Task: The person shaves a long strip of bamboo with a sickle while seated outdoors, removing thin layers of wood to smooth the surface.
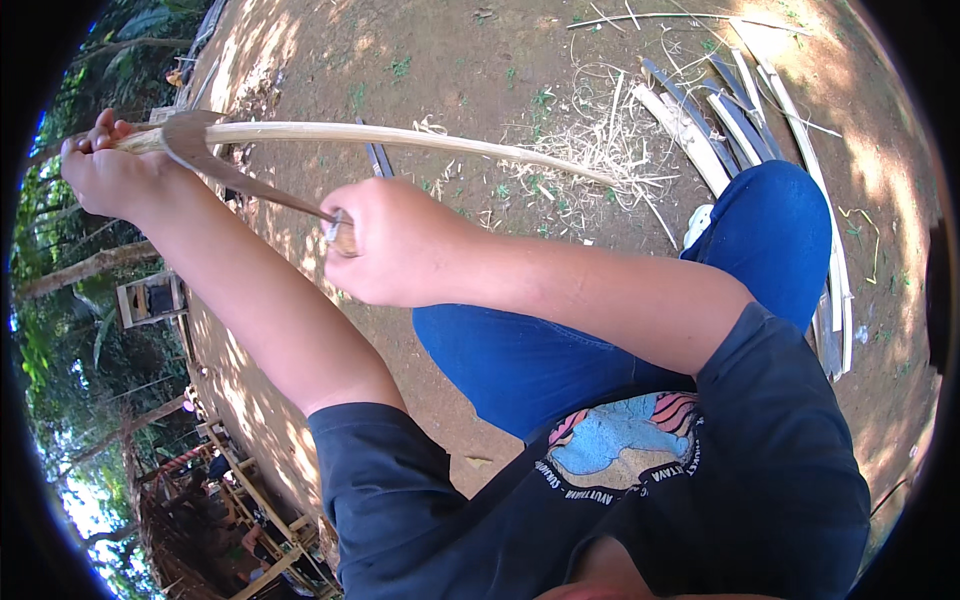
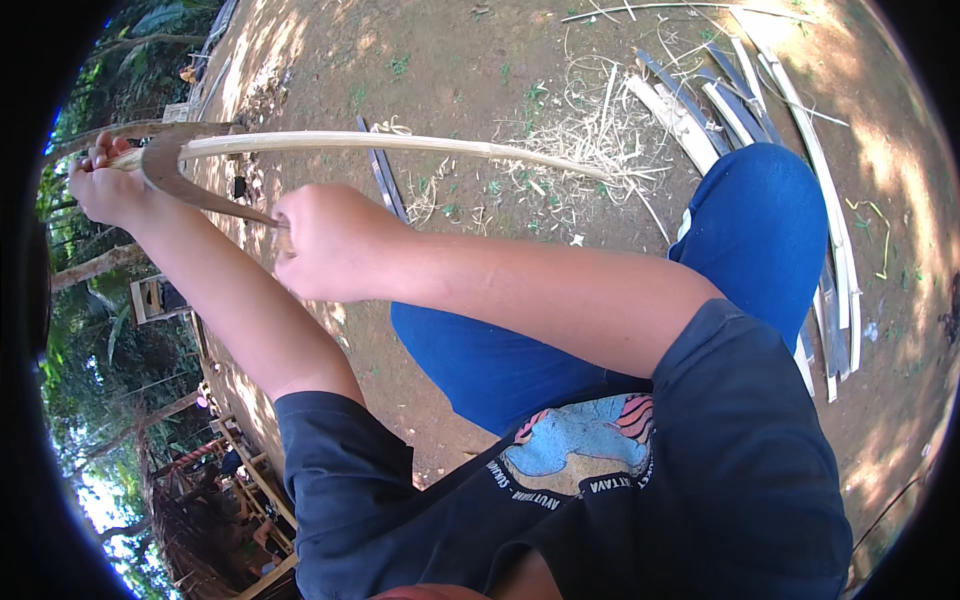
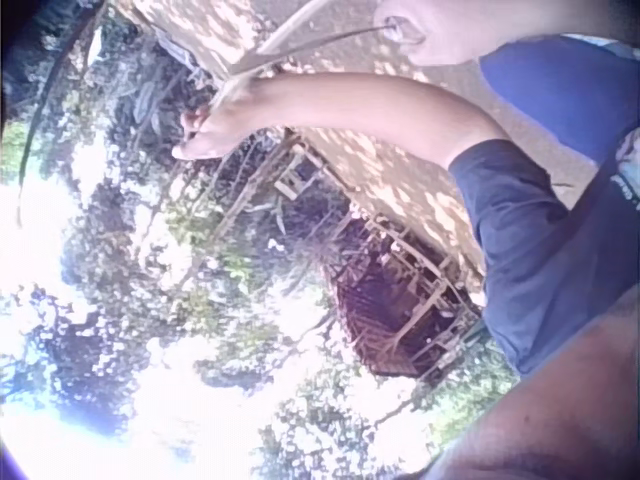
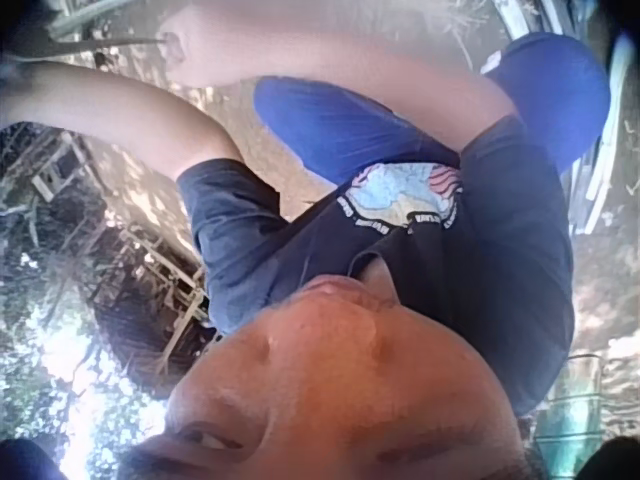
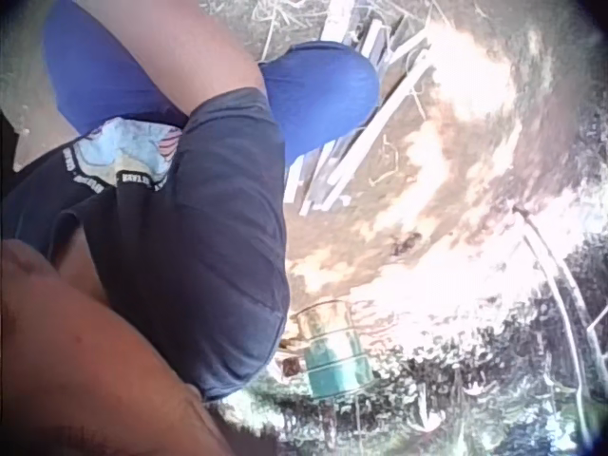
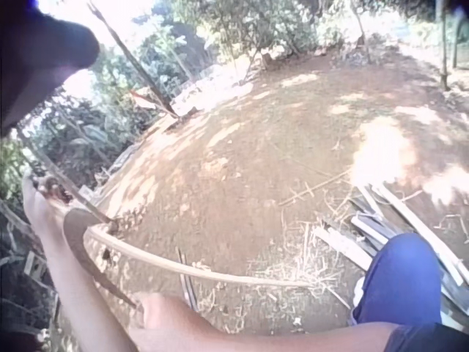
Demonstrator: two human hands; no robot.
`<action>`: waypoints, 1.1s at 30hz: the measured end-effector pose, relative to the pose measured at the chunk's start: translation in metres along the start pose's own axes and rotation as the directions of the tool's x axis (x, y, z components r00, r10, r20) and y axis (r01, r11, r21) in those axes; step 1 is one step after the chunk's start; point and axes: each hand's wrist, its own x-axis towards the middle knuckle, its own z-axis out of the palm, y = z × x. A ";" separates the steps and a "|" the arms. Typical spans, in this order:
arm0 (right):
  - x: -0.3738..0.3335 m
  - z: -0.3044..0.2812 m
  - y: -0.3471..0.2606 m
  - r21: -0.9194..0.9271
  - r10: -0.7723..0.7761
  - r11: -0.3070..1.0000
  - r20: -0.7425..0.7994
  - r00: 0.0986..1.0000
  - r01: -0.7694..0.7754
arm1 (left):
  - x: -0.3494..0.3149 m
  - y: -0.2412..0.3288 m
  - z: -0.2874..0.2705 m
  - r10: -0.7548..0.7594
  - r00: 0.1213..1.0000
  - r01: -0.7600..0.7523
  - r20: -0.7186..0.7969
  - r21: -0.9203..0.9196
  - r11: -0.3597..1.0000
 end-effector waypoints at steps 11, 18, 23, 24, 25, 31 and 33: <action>-0.028 -0.035 0.041 -0.080 0.219 0.973 0.023 0.975 -0.217 | 0.001 0.004 0.006 -0.001 0.999 -0.002 -0.052 -0.051 0.999; -0.029 -0.032 0.067 -0.052 0.200 0.978 -0.065 0.978 -0.203 | -0.002 0.006 0.011 -0.028 0.999 0.027 -0.023 -0.054 0.998; -0.060 -0.075 0.112 -0.108 0.594 0.800 0.008 0.804 -0.590 | 0.003 -0.001 -0.008 -0.014 1.000 0.013 -0.021 -0.055 0.998; -0.057 -0.070 0.103 -0.098 0.502 0.861 0.008 0.865 -0.498 | -0.005 -0.002 -0.001 -0.026 0.998 0.025 -0.061 -0.017 1.000; -0.049 -0.061 0.085 -0.144 0.340 0.930 -0.008 0.940 -0.338 | 0.000 0.000 0.004 -0.013 0.998 0.011 -0.053 -0.039 0.999; -0.039 -0.045 0.059 -0.096 0.159 0.983 -0.013 0.987 -0.159 | 0.017 0.000 0.007 -0.043 0.999 0.043 0.014 -0.016 0.999; -0.062 -0.067 0.120 -0.160 0.304 0.935 -0.093 0.948 -0.316 | 0.020 0.002 0.005 -0.043 0.998 0.046 0.040 -0.096 0.994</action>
